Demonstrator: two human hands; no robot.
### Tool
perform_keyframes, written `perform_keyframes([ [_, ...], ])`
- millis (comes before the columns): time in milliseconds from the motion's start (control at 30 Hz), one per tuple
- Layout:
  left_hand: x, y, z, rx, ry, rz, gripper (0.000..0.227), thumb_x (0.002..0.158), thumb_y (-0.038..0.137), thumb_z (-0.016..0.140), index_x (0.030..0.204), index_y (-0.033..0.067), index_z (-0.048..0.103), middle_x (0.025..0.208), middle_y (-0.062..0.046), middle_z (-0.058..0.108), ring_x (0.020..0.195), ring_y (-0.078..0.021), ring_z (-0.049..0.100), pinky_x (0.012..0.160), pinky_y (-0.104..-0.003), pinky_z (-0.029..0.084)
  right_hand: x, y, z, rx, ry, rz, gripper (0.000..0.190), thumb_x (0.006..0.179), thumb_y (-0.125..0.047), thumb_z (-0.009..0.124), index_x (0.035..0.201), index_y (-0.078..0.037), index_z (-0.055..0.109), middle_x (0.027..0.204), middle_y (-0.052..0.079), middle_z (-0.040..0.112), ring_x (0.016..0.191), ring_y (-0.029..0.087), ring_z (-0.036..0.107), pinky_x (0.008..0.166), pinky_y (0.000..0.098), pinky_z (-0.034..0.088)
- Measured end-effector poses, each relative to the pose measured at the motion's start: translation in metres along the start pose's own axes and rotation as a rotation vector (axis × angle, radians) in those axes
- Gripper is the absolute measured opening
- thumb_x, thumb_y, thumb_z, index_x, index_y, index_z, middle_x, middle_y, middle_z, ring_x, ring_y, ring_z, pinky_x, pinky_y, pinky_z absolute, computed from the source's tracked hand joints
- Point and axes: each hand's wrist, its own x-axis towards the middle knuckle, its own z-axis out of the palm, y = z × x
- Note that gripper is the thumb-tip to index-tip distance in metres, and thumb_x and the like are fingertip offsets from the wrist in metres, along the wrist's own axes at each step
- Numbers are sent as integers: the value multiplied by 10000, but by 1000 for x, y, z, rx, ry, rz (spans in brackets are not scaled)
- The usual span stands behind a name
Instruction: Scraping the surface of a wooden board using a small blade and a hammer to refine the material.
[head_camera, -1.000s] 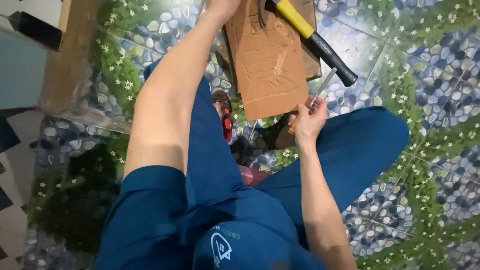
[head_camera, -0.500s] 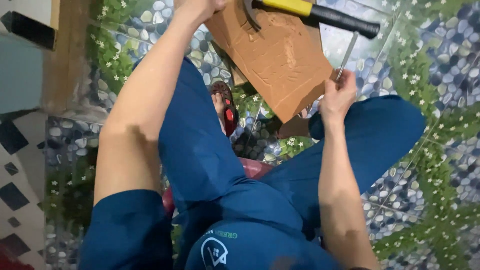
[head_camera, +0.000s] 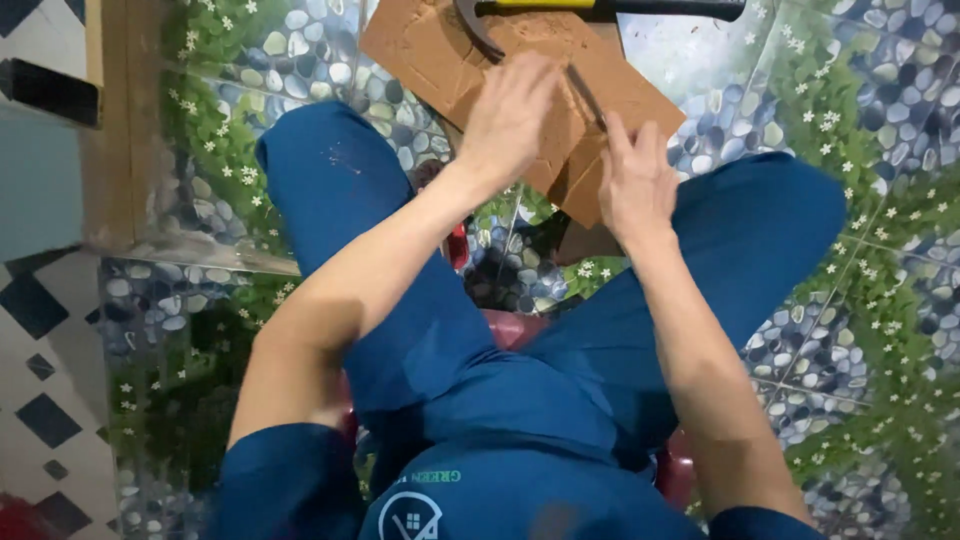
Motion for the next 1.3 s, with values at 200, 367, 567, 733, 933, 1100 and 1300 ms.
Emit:
perform_keyframes([
  [200,2,30,18,415,-571,-9,797,1107,612,415,1628,17,319,1700,-146,184,1566,-313,92,1258,-599,165,-41,2,-85,-11,-483,297,448,987,-209,486,1414,-182,618,1152,198,589,1052,477,592,777,620,500],
  [367,-70,74,65,-227,-334,143,485,1016,554,516,875,160,759,843,-54,732,856,-292,717,804,-428,555,-74,52,-53,370,-22,222,344,1045,-111,742,1348,42,689,1034,268,643,956,514,653,676,512,555],
  [567,-39,53,33,123,-247,17,591,1045,533,575,1422,77,562,1450,-199,539,1408,-349,473,1116,-540,457,-81,54,-16,666,49,310,385,960,-85,740,1331,13,707,1018,289,702,901,381,715,674,440,566],
  [733,-25,68,0,245,-516,-4,894,1018,612,642,1575,-33,372,1668,-255,221,1564,-392,166,1244,-649,199,-73,31,-20,951,21,394,383,1019,-66,594,1397,-8,606,683,200,630,402,255,596,273,320,411],
  [933,-71,84,51,-32,-453,230,636,877,462,791,1274,-18,659,1448,-217,535,1426,-374,429,1164,-581,333,-72,19,-28,954,36,458,372,1044,-87,556,1404,-2,592,708,193,630,366,246,567,230,329,436],
  [1100,-88,84,56,-159,-557,236,455,926,427,675,1204,71,731,1328,-136,660,1359,-311,534,1132,-530,345,-83,2,-41,874,32,419,300,1086,-76,536,1346,40,632,719,172,632,383,231,568,262,325,427],
  [1300,-94,98,51,94,-683,224,824,765,312,924,1433,10,549,1596,-170,373,1505,-367,298,1161,-541,323,-90,7,-47,873,52,441,292,1043,-16,537,1298,79,641,764,196,643,430,236,592,304,328,446],
])
